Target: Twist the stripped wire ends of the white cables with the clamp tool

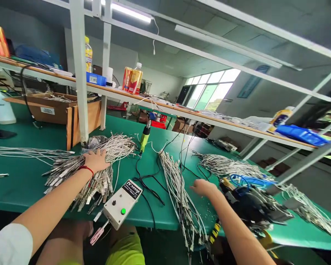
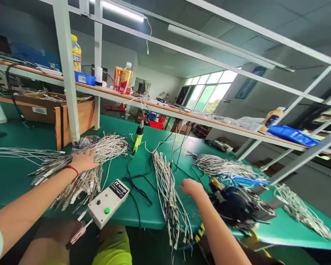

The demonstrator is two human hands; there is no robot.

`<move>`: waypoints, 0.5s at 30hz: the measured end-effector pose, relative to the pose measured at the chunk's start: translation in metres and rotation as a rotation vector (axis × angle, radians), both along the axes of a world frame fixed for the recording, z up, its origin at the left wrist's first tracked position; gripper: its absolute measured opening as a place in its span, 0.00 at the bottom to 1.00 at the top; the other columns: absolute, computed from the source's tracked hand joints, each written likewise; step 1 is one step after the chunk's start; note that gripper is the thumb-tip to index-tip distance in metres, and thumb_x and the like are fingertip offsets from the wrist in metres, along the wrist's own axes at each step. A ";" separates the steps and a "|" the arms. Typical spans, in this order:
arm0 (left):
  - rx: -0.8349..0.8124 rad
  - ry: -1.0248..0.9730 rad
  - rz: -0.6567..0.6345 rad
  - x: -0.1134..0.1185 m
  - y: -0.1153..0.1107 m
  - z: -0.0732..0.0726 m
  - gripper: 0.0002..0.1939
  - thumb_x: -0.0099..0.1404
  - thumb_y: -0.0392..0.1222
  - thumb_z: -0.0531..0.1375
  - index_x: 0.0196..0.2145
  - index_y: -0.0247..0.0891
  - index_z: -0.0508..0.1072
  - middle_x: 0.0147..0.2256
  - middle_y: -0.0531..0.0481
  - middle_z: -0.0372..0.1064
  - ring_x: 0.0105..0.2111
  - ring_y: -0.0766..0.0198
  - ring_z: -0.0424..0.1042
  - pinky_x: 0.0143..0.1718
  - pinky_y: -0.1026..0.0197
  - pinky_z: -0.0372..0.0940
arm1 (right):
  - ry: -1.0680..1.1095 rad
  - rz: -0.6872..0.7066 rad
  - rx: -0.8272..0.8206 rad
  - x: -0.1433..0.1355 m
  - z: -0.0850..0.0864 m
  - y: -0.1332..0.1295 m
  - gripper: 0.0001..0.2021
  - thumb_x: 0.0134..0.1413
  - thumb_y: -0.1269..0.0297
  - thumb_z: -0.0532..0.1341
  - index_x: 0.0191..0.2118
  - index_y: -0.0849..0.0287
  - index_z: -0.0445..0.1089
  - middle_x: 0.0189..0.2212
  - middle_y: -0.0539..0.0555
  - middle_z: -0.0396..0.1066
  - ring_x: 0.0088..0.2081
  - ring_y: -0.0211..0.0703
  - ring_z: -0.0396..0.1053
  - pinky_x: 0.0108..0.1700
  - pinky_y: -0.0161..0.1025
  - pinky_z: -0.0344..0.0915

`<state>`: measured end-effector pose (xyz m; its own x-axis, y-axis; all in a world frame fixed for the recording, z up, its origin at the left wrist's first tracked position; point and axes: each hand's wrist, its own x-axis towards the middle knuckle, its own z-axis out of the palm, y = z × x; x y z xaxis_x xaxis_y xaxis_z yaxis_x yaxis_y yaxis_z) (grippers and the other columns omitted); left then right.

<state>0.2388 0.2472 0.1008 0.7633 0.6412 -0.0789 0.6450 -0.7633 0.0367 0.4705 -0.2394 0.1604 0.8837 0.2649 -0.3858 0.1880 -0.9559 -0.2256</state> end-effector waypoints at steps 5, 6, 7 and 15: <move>0.004 0.020 0.009 0.002 0.001 0.001 0.55 0.69 0.70 0.56 0.83 0.38 0.47 0.82 0.27 0.44 0.73 0.09 0.55 0.67 0.14 0.54 | 0.024 -0.190 0.090 0.013 -0.053 0.004 0.17 0.75 0.54 0.68 0.59 0.59 0.76 0.56 0.59 0.78 0.51 0.51 0.80 0.53 0.52 0.81; 0.005 0.021 0.010 0.002 0.002 0.001 0.55 0.70 0.70 0.55 0.83 0.38 0.46 0.82 0.28 0.43 0.73 0.10 0.55 0.67 0.14 0.54 | 0.033 -0.214 0.111 0.016 -0.060 0.006 0.18 0.75 0.54 0.68 0.60 0.59 0.76 0.56 0.60 0.78 0.51 0.51 0.80 0.53 0.52 0.81; 0.006 0.020 0.011 0.002 0.002 0.001 0.55 0.70 0.69 0.55 0.83 0.38 0.46 0.82 0.28 0.43 0.74 0.11 0.54 0.68 0.14 0.53 | 0.042 -0.234 0.130 0.019 -0.067 0.008 0.18 0.75 0.54 0.68 0.60 0.59 0.75 0.57 0.59 0.78 0.51 0.51 0.80 0.53 0.52 0.81; 0.007 -0.021 -0.040 -0.009 0.001 0.000 0.48 0.77 0.62 0.50 0.83 0.33 0.44 0.81 0.26 0.43 0.74 0.09 0.53 0.68 0.15 0.51 | 0.105 -0.268 0.157 0.035 -0.091 0.011 0.20 0.74 0.55 0.69 0.63 0.59 0.74 0.60 0.61 0.76 0.55 0.54 0.79 0.56 0.56 0.80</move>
